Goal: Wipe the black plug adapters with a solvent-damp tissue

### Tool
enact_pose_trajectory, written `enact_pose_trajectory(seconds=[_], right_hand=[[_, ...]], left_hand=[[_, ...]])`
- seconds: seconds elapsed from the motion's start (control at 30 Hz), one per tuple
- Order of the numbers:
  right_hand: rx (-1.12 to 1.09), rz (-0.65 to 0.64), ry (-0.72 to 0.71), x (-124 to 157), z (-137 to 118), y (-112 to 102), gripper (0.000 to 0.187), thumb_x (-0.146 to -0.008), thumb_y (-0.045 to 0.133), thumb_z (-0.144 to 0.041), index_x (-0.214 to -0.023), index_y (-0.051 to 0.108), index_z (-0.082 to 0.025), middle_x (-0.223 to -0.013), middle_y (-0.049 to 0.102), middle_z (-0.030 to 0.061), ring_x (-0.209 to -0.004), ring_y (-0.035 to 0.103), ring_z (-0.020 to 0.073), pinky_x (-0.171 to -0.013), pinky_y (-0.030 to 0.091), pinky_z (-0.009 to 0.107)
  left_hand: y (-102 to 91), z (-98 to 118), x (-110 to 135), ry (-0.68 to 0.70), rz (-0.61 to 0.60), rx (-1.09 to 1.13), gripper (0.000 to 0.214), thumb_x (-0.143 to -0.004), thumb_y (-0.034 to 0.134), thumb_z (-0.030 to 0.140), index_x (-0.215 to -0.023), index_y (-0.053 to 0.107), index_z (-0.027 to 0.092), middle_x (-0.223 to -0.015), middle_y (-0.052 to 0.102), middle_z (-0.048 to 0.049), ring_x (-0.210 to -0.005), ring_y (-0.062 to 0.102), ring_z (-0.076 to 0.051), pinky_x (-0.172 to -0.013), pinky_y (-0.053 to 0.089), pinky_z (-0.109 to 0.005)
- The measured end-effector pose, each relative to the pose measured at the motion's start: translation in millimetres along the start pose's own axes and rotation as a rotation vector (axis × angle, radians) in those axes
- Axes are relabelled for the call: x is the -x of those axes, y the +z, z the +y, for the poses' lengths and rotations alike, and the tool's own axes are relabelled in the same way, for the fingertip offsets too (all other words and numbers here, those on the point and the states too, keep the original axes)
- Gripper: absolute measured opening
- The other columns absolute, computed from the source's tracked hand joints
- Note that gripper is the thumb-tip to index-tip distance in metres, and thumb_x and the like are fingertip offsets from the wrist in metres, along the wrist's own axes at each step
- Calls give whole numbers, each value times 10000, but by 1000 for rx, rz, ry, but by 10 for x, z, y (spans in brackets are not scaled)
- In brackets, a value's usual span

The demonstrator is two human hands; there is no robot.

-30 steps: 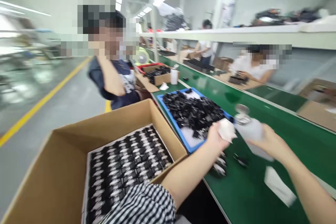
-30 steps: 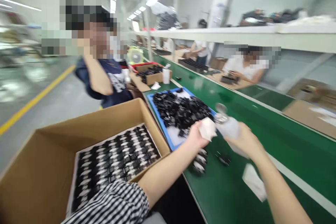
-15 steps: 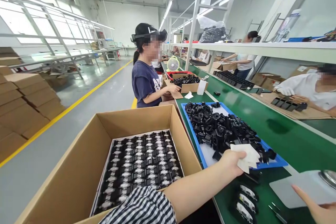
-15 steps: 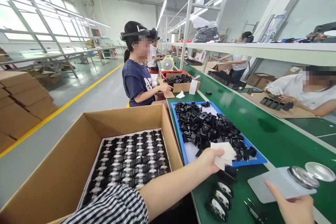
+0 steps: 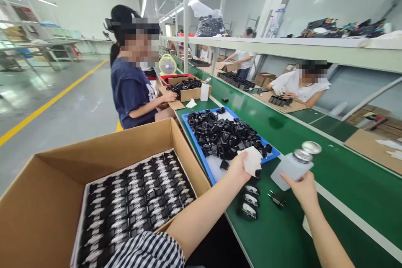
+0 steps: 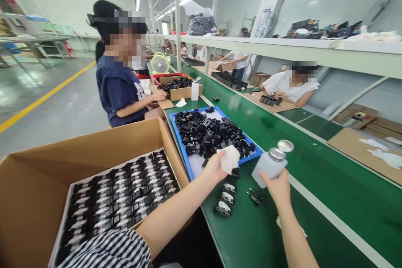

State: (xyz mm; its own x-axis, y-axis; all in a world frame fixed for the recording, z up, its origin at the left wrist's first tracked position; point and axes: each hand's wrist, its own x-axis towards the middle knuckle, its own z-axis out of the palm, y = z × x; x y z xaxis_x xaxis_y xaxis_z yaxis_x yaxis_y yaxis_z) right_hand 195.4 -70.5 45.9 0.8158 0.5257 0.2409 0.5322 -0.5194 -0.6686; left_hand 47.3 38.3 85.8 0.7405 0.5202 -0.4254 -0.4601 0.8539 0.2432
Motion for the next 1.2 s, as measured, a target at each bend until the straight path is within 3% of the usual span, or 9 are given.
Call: enact_pose_trajectory(seconds=[0.2,0.53,0.8,1.2], right_hand=[[390,-88,-294,54,-288,-228,477,-571,499,-336,-989,383,-139,-944,481,134,-872,452,292,-673,389,364],[867,13,-637,173,-499,-477,365,-629,450,-176,-991,443,-133,-786,534,105,-806,440,267,-648,326,349],[1003,42,-747,206,-656,-593,334,-626,445,-122,-960,462,-122,-798,537,110,-813,420,254,-683,284,348],[1081,53,-768,215,-747,-669,348,-617,469,-96,-965,467,-106,-792,535,102,-802,421,244,-674,273,338]], left_hand=[[106,-74,-89,7,26,61,236,-735,345,186,-831,528,73,-690,569,-94,-612,540,-163,-564,411,-259],[121,-199,-76,-9,-6,71,229,-755,323,191,-711,530,104,-705,566,-62,-623,534,-137,-594,416,-241],[111,-252,-94,-49,4,57,212,-749,322,184,-695,515,114,-676,547,-49,-587,517,-134,-590,410,-260],[150,-268,-67,-85,-5,65,206,-755,307,191,-706,492,116,-677,539,-47,-577,516,-139,-578,411,-269]])
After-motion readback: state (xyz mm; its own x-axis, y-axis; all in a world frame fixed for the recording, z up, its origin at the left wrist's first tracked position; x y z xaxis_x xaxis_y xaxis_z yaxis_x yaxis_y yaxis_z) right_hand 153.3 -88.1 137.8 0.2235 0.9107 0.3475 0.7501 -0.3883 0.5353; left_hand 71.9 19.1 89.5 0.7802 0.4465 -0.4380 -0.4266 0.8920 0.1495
